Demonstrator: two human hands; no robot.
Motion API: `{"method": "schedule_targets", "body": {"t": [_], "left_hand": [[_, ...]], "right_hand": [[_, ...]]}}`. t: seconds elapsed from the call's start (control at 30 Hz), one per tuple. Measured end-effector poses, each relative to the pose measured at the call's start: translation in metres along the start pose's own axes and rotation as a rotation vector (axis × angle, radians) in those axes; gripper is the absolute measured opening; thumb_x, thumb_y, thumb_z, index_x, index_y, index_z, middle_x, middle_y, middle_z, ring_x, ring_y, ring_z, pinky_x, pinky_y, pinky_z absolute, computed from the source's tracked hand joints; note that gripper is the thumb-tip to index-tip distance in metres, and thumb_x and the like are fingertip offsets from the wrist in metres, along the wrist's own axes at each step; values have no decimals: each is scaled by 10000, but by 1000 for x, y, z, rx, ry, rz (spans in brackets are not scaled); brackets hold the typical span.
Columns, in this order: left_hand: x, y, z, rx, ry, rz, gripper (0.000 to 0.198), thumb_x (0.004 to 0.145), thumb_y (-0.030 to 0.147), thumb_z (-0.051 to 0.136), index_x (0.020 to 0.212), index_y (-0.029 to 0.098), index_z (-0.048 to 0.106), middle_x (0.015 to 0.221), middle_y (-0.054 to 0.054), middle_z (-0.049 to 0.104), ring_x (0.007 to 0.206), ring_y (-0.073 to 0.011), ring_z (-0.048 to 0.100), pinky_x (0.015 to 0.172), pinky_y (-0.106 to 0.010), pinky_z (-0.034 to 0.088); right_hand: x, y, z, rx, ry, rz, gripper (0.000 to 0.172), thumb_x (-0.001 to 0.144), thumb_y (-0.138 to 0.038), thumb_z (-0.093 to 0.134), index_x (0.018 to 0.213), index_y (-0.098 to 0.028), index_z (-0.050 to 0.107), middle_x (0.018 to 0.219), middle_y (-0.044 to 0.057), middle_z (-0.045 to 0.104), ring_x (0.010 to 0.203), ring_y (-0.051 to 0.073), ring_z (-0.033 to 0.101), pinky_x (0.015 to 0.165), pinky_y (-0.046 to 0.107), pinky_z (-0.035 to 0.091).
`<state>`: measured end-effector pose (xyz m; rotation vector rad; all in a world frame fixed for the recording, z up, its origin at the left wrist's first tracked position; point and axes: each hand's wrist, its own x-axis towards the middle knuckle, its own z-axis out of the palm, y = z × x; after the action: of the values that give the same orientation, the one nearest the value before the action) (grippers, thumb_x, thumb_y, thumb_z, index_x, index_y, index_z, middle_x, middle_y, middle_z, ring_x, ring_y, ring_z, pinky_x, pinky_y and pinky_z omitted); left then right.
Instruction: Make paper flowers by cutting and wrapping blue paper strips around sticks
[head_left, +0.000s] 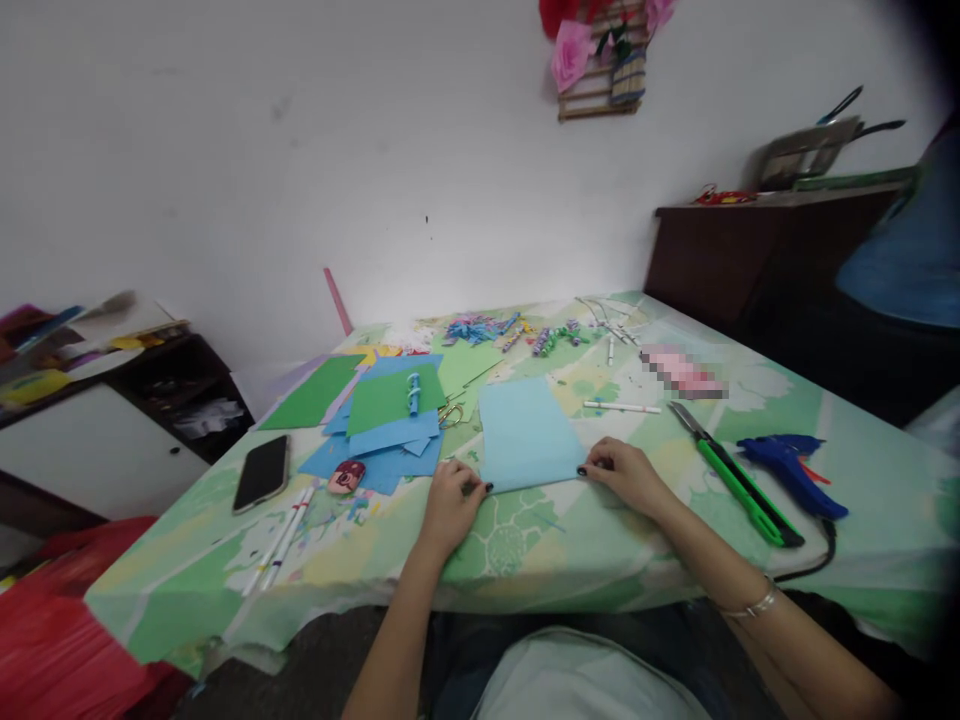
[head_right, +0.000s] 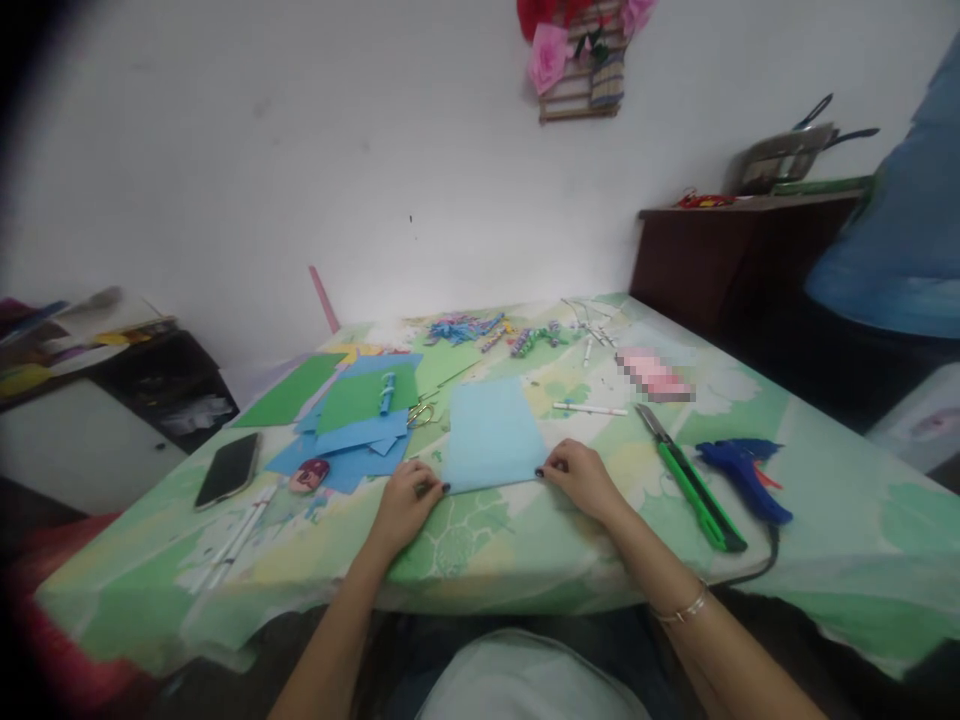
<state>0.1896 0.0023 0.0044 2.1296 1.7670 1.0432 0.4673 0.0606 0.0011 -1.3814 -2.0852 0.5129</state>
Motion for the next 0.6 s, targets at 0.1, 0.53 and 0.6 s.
{"method": "schedule_targets", "body": {"t": [0.1,0.53,0.6], "left_hand": [[2,-3,3,22,-15,4,118,738,200,558,625,167,547,746,-29,535,797,-173,473,749,-327,388],[0,-4,5,149,-76,70,67,797,203,485,750,182,528,866,-42,508,865,-192,443,786,-352,364],[0,-5,4,105,-92,62,6,762,187,531,766,189,535,886,-37,516,887,-194,441,788,-348,364]], "right_hand": [[0,-2,1,-29,25,7,168,723,-305,553,652,-163,607,724,34,558,679,155,511,628,259,370],[2,-2,5,-110,69,45,168,698,-294,584,596,-163,565,703,44,540,709,180,500,637,271,354],[2,-1,4,-100,54,39,134,682,-268,599,604,-165,565,710,33,545,696,165,506,624,255,361]]}}
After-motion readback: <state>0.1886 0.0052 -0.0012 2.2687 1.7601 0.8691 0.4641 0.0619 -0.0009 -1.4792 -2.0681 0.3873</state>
